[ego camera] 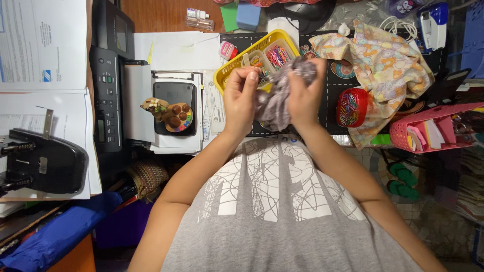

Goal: The person organizes small stationery items on a cluttered desk. They wipe a red container with a cloth, then place colorful paper clips into it. They also handle a pink organizer containing scissors and pens, moving items between compartments.

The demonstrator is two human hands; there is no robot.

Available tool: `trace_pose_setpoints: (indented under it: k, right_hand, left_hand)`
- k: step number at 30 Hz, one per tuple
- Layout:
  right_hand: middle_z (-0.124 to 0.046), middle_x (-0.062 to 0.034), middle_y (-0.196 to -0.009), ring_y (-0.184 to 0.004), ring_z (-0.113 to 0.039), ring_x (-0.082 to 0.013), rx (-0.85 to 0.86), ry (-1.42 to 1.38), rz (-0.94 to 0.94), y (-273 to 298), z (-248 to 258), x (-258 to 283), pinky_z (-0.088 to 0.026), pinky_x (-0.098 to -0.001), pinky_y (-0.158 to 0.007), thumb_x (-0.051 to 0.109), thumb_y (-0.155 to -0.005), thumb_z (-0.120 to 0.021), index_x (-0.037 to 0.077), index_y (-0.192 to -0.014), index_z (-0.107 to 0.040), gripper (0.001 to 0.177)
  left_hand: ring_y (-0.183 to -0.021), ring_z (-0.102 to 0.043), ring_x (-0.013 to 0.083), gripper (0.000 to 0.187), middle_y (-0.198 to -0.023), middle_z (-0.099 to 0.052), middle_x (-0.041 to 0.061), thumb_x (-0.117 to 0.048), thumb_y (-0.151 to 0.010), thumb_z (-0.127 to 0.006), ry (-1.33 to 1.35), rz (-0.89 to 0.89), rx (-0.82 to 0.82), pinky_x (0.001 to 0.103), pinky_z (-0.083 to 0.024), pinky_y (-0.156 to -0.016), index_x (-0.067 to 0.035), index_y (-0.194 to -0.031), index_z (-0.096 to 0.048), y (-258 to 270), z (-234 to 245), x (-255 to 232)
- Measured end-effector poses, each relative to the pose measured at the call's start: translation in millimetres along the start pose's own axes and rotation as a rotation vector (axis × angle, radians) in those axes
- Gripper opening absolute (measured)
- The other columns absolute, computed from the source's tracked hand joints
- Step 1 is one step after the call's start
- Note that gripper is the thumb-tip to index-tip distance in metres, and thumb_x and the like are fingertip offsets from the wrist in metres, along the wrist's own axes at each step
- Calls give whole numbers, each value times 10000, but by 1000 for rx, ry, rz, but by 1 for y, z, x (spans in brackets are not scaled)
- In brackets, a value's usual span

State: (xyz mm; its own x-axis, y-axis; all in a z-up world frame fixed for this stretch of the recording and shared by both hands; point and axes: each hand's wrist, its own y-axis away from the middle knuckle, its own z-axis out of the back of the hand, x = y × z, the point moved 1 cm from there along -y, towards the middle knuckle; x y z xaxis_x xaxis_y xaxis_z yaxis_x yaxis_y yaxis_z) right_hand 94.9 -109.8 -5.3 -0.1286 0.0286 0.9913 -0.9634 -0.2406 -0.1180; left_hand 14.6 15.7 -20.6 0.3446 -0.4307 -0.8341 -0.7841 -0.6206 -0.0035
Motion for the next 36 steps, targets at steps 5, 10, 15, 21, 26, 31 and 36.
trace_pose_setpoints:
  k: [5,10,15,21,26,31,36]
  right_hand:
    - [-590,-67,-1225,-1145,-586,-158,278,-98,87,8,10,32,-485,-308,-1007,36,-1072,-630,5,-1292,-529,244]
    - [-589,-78,-1127,-1050,-602,-149,166,286,459,18,6,41,-511,-282,-913,66,-1057,-697,26,-1183,-589,171]
    - [-579,-36,-967,-889,-532,-98,270,-57,6,23,17,20,-464,-239,-819,56,-1113,-678,28,-1147,-529,155]
    - [-568,-95,-1240,-1133,-581,-170,268,13,279,20,23,53,-479,-300,-1020,22,-1059,-694,30,-1277,-528,274]
    - [-575,-109,-1154,-1039,-619,-214,215,224,553,16,23,55,-506,-292,-858,3,-975,-753,73,-1171,-548,292]
    - [-591,-110,-1126,-1032,-631,-241,249,198,453,17,21,48,-511,-335,-888,-12,-973,-734,63,-1139,-544,263]
    - [-600,-145,-1193,-1082,-643,-272,242,219,391,16,16,55,-517,-361,-943,-33,-973,-718,34,-1223,-599,284]
  left_hand:
    - [-994,-574,87,124,-1166,-654,56,-119,-1068,-621,73,153,139,267,-477,-946,-11,-1128,-631,-3,-2,-12]
    - [-1046,-592,93,87,-1206,-657,71,-108,-1081,-620,148,237,193,276,-482,-970,-25,-1109,-615,3,-12,-12]
    - [-1077,-584,88,88,-1360,-644,39,-106,-1074,-624,185,173,285,287,-490,-999,-27,-1113,-617,-3,-15,-30]
    - [-1112,-602,99,348,-1216,-639,45,-46,-1010,-676,139,290,324,270,-483,-1013,-74,-1345,-589,0,-20,-40]
    - [-1055,-608,108,200,-1231,-674,63,-49,-1065,-660,89,289,291,286,-512,-981,24,-1250,-645,4,-16,-27]
    - [-1031,-618,109,144,-1189,-676,67,-61,-1037,-665,271,377,240,289,-502,-950,-29,-1170,-622,-1,-12,-23]
    - [-1047,-581,130,88,-1191,-651,90,-61,-1122,-654,344,402,261,298,-467,-956,2,-1180,-631,3,-11,-18]
